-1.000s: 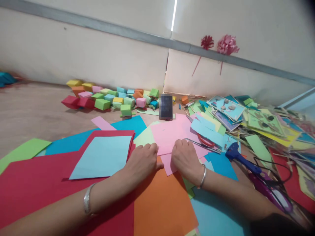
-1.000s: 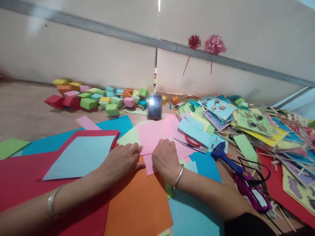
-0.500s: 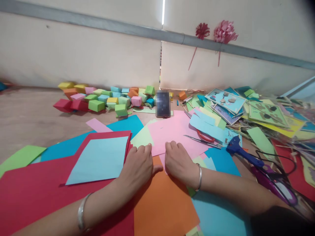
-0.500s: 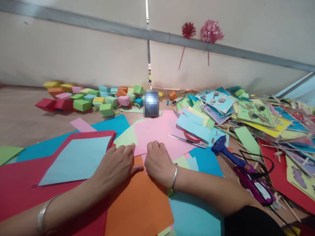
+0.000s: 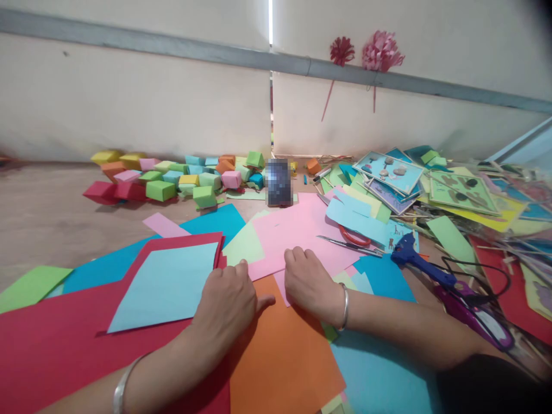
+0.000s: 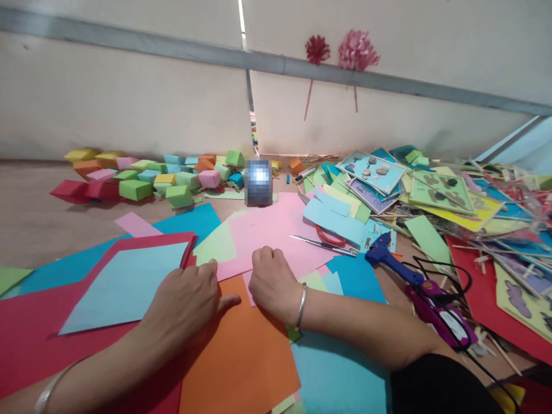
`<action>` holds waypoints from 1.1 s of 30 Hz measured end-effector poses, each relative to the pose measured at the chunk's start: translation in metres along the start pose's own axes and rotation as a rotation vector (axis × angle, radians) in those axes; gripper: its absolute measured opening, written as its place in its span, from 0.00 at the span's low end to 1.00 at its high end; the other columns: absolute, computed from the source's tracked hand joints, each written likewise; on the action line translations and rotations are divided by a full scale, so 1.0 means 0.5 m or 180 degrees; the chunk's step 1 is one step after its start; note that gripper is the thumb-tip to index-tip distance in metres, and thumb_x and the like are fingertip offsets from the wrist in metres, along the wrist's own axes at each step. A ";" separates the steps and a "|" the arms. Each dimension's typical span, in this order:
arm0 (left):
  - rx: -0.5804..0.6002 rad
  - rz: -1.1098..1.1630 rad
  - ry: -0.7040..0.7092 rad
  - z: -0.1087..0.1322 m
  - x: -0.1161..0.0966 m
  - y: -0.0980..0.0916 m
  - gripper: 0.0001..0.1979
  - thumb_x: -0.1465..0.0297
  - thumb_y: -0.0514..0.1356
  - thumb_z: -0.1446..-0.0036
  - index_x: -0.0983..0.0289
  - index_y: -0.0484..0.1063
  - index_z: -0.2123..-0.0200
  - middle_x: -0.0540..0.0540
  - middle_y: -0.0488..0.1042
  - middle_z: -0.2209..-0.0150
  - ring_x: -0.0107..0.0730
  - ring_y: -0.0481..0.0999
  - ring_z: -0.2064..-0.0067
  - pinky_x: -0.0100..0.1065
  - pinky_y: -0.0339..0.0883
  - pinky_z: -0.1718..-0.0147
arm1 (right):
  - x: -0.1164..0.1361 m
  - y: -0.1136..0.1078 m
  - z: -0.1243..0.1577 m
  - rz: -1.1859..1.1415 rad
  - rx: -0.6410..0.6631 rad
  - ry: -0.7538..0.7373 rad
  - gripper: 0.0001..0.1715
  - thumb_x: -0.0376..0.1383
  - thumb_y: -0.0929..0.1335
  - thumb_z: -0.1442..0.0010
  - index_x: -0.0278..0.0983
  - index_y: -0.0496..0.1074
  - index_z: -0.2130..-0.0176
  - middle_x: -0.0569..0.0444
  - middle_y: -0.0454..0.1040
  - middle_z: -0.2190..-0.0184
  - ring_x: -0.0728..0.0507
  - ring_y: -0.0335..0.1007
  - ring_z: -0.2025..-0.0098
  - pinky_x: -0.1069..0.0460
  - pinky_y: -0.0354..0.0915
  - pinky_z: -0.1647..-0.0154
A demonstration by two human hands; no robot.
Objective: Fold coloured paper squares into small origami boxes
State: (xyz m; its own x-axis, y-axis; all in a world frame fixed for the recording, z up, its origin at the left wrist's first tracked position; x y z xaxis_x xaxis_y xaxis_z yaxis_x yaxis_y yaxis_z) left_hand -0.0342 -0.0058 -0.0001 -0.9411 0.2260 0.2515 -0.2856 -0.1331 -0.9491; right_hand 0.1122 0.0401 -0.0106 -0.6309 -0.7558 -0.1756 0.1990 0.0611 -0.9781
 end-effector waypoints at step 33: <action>-0.0022 0.0137 0.0266 -0.004 -0.003 0.012 0.35 0.53 0.61 0.40 0.78 0.67 0.41 0.67 0.76 0.60 0.49 0.76 0.61 0.41 0.66 0.65 | 0.025 -0.063 0.023 -0.0076 0.0615 0.0441 0.32 0.34 0.59 0.30 0.36 0.50 0.30 0.48 0.72 0.70 0.42 0.66 0.69 0.47 0.51 0.67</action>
State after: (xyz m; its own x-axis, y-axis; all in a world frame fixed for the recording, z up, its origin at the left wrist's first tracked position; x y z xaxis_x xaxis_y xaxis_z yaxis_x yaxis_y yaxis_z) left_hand -0.0342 -0.0048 -0.0068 -0.9340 0.3000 0.1940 -0.2437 -0.1379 -0.9600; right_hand 0.1067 0.0214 0.0193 -0.7313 -0.6580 -0.1793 0.3143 -0.0918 -0.9449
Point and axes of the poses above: each hand's wrist, its own z-axis away from the middle knuckle, its own y-axis out of the palm, x = y × z, the point moved 1 cm from there along -z, towards the middle knuckle
